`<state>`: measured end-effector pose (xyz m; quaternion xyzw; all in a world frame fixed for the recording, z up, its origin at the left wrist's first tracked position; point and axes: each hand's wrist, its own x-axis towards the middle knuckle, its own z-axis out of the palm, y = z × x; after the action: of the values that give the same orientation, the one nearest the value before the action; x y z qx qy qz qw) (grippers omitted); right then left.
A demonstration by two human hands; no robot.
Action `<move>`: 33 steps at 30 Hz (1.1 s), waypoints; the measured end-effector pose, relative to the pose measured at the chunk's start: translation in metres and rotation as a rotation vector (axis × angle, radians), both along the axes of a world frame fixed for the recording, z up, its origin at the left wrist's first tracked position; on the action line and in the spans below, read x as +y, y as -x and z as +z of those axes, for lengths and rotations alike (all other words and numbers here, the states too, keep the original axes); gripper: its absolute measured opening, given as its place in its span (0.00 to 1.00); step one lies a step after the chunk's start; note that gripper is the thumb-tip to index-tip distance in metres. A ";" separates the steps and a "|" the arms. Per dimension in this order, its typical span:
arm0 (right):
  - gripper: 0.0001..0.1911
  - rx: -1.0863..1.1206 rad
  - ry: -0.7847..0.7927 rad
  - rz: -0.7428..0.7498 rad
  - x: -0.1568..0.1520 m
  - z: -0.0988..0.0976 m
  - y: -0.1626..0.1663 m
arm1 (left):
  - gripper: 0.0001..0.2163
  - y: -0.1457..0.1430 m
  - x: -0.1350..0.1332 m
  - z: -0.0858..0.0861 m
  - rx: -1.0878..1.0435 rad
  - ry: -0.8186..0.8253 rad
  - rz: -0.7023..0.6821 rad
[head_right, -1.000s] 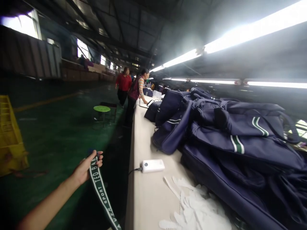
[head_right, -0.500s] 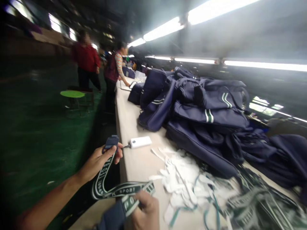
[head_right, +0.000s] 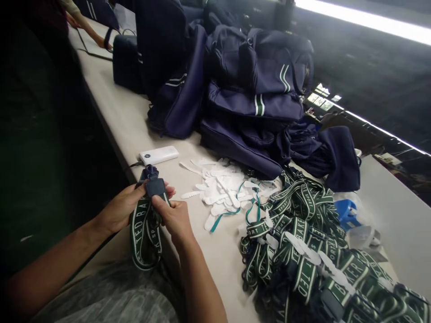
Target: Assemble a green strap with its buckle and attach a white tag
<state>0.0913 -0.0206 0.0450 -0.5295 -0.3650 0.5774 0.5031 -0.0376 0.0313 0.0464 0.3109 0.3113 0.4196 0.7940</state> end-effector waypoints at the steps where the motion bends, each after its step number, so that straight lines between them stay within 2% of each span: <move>1: 0.30 0.007 0.013 -0.002 -0.001 0.000 0.002 | 0.18 0.001 0.000 -0.001 -0.004 -0.001 0.018; 8: 0.30 0.077 0.074 -0.016 -0.003 -0.012 0.016 | 0.29 0.003 -0.004 -0.013 -0.086 -0.097 0.102; 11: 0.30 0.051 0.083 -0.010 -0.001 -0.016 0.016 | 0.25 0.002 -0.004 -0.010 -0.029 -0.159 0.074; 13: 0.28 -0.045 0.005 -0.025 0.001 -0.011 0.013 | 0.19 0.003 0.000 -0.003 0.011 -0.174 0.084; 15: 0.24 -0.188 -0.182 -0.045 0.003 -0.001 0.004 | 0.15 0.008 0.009 0.008 -0.004 -0.207 0.147; 17: 0.18 -0.249 -0.322 0.026 0.005 0.010 -0.008 | 0.15 0.015 0.023 0.019 -0.049 -0.257 0.230; 19: 0.15 -0.148 -0.284 0.195 0.008 0.018 -0.020 | 0.15 0.022 0.038 0.027 -0.080 -0.291 0.309; 22: 0.16 0.099 -0.147 0.389 0.012 0.018 -0.031 | 0.16 0.032 0.057 0.033 -0.103 -0.315 0.379; 27: 0.19 0.317 -0.156 0.375 0.016 0.000 -0.034 | 0.13 0.046 0.070 0.032 -0.141 -0.325 0.444; 33: 0.34 0.439 -0.176 0.451 0.009 -0.008 -0.038 | 0.07 0.069 0.084 0.029 -0.189 -0.326 0.571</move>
<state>0.1290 -0.0120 0.0366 -0.2528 -0.4044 0.7407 0.4732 -0.1063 0.1157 0.0752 0.2937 0.2396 0.6961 0.6097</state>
